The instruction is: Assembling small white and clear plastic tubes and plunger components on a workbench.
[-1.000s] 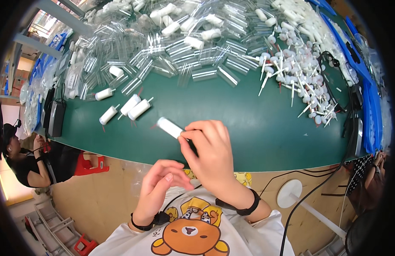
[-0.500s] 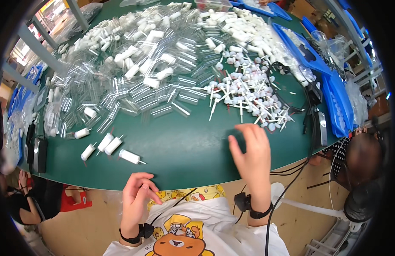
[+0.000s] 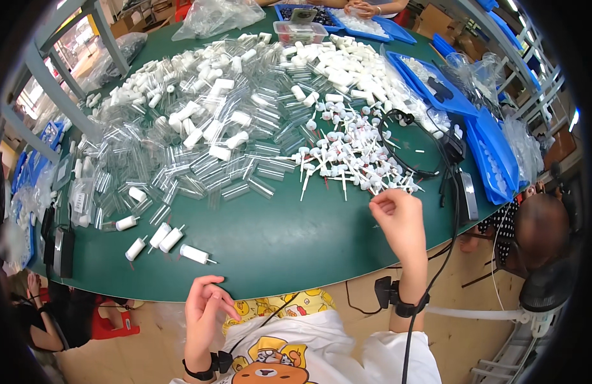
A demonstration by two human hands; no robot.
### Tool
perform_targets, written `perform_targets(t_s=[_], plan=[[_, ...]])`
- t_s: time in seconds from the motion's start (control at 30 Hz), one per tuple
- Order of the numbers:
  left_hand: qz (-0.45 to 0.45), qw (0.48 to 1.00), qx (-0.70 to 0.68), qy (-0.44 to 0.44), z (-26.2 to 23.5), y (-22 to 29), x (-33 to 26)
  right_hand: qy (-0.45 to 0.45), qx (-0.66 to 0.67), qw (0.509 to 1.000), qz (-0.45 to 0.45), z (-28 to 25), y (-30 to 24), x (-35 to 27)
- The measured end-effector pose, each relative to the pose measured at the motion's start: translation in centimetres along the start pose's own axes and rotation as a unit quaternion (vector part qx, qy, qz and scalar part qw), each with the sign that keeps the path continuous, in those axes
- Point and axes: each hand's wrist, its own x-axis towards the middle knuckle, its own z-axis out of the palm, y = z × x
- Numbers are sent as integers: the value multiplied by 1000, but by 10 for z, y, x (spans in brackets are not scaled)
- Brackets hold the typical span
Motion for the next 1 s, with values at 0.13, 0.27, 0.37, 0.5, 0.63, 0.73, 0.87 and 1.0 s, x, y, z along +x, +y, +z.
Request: perform_targets(t_s=[0.13,0.27,0.37,0.5,0.63,0.73,0.87,1.0], plan=[[-8,1000,12,-16,-4,-1,1,27,116,992,37,-16,2,3],[-7,999,16,-33,-6,-1,0,66,247,966,42,-24,1,8],[2,999,10,-44,-7,-2,0,57,338,938,51,-21,-14,11],[5,999,7,-48,-10,-7,-1,-64,534,841,56,2,-33,28],[10,999,6,-46,-11,-9,0,-193,549,812,53,29,-73,52],[11,999,-1,-48,-11,-9,-1,-280,444,851,-2,49,-104,68],[12,999,-12,-43,-10,-11,-2,-254,321,907,-99,97,-120,95],[16,999,-13,-48,-11,-13,-1,-217,242,924,-202,135,-109,126]])
